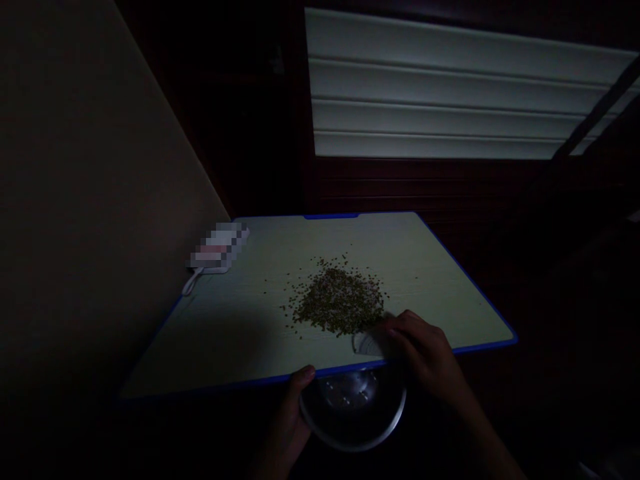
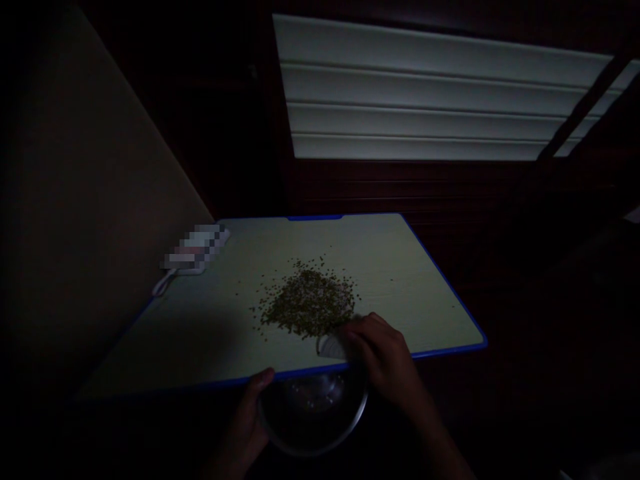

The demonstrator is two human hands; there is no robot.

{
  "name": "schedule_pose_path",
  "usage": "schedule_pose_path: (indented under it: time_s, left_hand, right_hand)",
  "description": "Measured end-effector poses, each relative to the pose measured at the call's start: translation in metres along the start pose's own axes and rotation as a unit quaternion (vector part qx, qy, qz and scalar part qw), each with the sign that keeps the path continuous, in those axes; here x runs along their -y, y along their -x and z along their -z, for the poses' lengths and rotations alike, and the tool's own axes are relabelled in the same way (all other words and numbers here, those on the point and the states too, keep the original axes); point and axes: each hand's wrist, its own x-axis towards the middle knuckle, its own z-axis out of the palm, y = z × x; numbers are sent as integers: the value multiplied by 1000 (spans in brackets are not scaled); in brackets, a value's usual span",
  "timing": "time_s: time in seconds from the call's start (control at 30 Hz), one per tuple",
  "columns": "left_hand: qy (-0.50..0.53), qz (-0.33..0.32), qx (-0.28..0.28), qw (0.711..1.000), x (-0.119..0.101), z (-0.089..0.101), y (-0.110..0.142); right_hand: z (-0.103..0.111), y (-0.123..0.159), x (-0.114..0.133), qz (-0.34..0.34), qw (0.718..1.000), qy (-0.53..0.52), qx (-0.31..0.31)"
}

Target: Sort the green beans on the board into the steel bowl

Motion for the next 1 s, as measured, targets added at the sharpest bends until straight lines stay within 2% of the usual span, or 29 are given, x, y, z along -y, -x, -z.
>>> schedule_pose_path:
  time_s: [0.13, 0.27, 0.37, 0.63, 0.73, 0.9, 1.0]
  left_hand:
    - [4, 0, 3, 1000, 2, 4, -4]
    - [13, -3, 5, 1000, 4, 8, -7]
    - [9, 4, 4, 1000, 3, 7, -7]
    - [5, 10, 17, 1000, 0, 2, -1]
    - [8, 0, 4, 1000, 0, 1, 0]
    - [-9, 6, -23, 1000, -1, 0, -2]
    - [-7, 4, -3, 1000, 0, 2, -3]
  right_hand:
    - [-2, -11, -2, 29, 999, 31, -1]
    - [-5, -16, -3, 69, 996, 33, 43]
    - [-5, -15, -3, 74, 995, 29, 64]
    - [-3, -9, -1, 80, 994, 10, 68]
    - [-1, -5, -4, 57, 998, -11, 33]
    - [17, -7, -23, -62, 993, -14, -100]
    - [32, -12, -36, -95, 988, 8, -120]
